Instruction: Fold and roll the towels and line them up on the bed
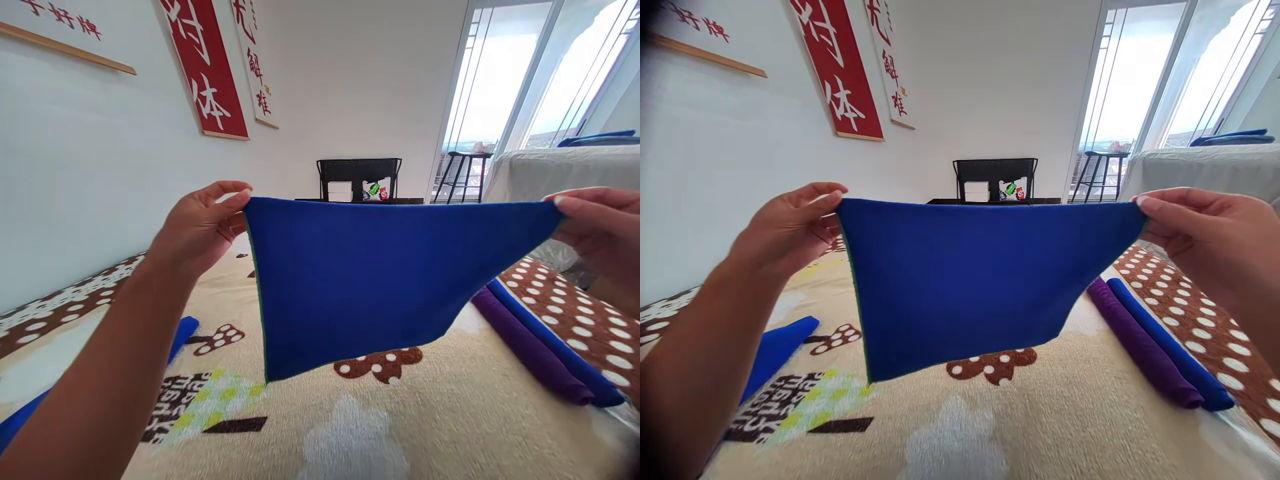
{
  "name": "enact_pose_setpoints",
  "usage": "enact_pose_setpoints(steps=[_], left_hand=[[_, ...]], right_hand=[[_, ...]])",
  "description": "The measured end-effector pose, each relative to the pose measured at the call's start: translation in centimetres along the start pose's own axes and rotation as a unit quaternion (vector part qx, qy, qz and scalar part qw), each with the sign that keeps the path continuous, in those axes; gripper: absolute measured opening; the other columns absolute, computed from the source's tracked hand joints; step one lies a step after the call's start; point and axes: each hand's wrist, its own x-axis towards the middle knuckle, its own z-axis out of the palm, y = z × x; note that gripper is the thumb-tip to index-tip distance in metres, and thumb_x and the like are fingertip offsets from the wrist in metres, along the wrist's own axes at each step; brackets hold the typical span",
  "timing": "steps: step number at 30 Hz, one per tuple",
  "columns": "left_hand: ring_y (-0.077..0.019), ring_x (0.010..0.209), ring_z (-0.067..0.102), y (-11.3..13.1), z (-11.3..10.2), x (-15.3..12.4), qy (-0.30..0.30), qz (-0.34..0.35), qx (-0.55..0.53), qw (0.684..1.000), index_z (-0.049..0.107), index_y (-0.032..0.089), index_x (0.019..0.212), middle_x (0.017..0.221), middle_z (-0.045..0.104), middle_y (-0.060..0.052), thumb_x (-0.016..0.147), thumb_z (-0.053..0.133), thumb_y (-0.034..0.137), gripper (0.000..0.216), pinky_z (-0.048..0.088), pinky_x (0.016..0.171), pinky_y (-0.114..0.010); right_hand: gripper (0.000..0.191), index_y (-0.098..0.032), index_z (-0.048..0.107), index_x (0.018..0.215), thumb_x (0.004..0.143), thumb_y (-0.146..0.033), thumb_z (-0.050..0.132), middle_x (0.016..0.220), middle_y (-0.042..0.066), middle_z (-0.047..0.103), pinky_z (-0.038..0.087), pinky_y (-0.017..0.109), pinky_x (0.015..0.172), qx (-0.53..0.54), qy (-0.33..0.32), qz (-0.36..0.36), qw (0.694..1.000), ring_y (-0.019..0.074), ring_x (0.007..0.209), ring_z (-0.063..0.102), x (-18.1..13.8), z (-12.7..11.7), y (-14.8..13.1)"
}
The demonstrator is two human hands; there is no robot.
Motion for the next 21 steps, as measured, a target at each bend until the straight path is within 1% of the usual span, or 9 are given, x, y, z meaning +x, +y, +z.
enact_pose_setpoints(steps=[2,3,7,10,12,14,17,19,21], left_hand=[[-0.0100,0.071,0.059,0.9,-1.5,-0.4,0.018,0.006,0.046,0.999,0.070,0.018,0.098,0.086,0.064,0.000,0.080,0.081,0.029,0.023,0.047,0.072,-0.030],[-0.0109,0.074,0.059,1.2,-2.1,-0.5,0.027,0.007,0.064,0.998,0.071,0.019,0.099,0.088,0.064,0.000,0.080,0.081,0.031,0.025,0.047,0.075,-0.033],[-0.0149,0.090,0.061,1.7,-4.2,-1.0,0.042,0.008,0.113,0.993,0.072,0.019,0.107,0.093,0.063,0.000,0.083,0.078,0.032,0.028,0.044,0.091,-0.043],[-0.0138,0.094,0.059,1.8,-4.6,-1.4,0.043,0.017,0.117,0.992,0.072,0.019,0.108,0.094,0.064,0.000,0.084,0.078,0.030,0.028,0.041,0.093,-0.040],[-0.0125,0.093,0.058,1.6,-4.3,-1.3,0.047,0.022,0.111,0.992,0.072,0.018,0.106,0.095,0.065,0.000,0.082,0.079,0.030,0.028,0.041,0.092,-0.037],[-0.0125,0.089,0.058,0.9,-3.6,-0.9,0.057,0.008,0.103,0.993,0.073,0.018,0.103,0.094,0.067,-0.001,0.079,0.082,0.032,0.029,0.042,0.089,-0.034],[-0.0135,0.082,0.057,-1.3,-2.3,0.4,0.072,-0.031,0.080,0.994,0.073,0.019,0.096,0.091,0.069,-0.002,0.072,0.086,0.035,0.031,0.043,0.081,-0.032],[-0.0125,0.076,0.055,-3.3,-1.3,1.7,0.079,-0.052,0.068,0.993,0.073,0.020,0.091,0.089,0.069,-0.002,0.069,0.087,0.035,0.030,0.042,0.080,-0.032],[-0.0108,0.069,0.052,-5.0,-0.4,3.1,0.091,-0.062,0.062,0.992,0.073,0.020,0.086,0.086,0.068,-0.001,0.068,0.087,0.033,0.027,0.040,0.080,-0.033]], right_hand=[[0.032,-0.018,0.075,0.108,0.082,-0.036,0.077,0.110,0.018,0.073,0.058,0.039,0.078,0.024,-0.026,0.050,0.998,0.0207,0.090,0.073,0.6,0.6,-0.3],[0.033,-0.016,0.075,0.109,0.082,-0.035,0.076,0.114,0.018,0.072,0.057,0.038,0.079,0.029,-0.033,0.063,0.997,0.0190,0.092,0.073,0.9,0.8,-0.5],[0.036,-0.013,0.072,0.112,0.083,-0.034,0.073,0.121,0.018,0.069,0.056,0.035,0.078,0.031,-0.020,0.060,0.998,0.0166,0.098,0.071,1.1,1.9,-1.5],[0.037,-0.012,0.071,0.113,0.082,-0.031,0.075,0.112,0.017,0.072,0.056,0.037,0.079,0.050,-0.010,0.040,0.998,0.0162,0.093,0.072,1.2,2.5,-1.9],[0.036,-0.010,0.071,0.113,0.082,-0.028,0.075,0.104,0.016,0.074,0.056,0.037,0.079,0.060,-0.009,0.022,0.998,0.0135,0.084,0.072,1.3,2.7,-1.9],[0.033,-0.008,0.071,0.110,0.082,-0.026,0.075,0.094,0.013,0.075,0.057,0.035,0.077,0.067,-0.015,0.020,0.997,0.0101,0.075,0.071,1.7,3.2,-1.8],[0.033,-0.003,0.070,0.105,0.079,-0.022,0.077,0.084,0.011,0.073,0.057,0.031,0.074,0.071,-0.018,0.049,0.996,0.0086,0.067,0.069,2.6,4.8,-1.0],[0.035,0.002,0.068,0.106,0.079,-0.019,0.077,0.085,0.014,0.073,0.056,0.030,0.072,0.062,-0.012,0.085,0.994,0.0086,0.065,0.068,3.5,6.2,-0.1],[0.035,0.006,0.065,0.108,0.081,-0.014,0.074,0.092,0.019,0.072,0.055,0.028,0.071,0.050,-0.007,0.111,0.993,0.0070,0.062,0.066,4.4,7.3,0.7]])
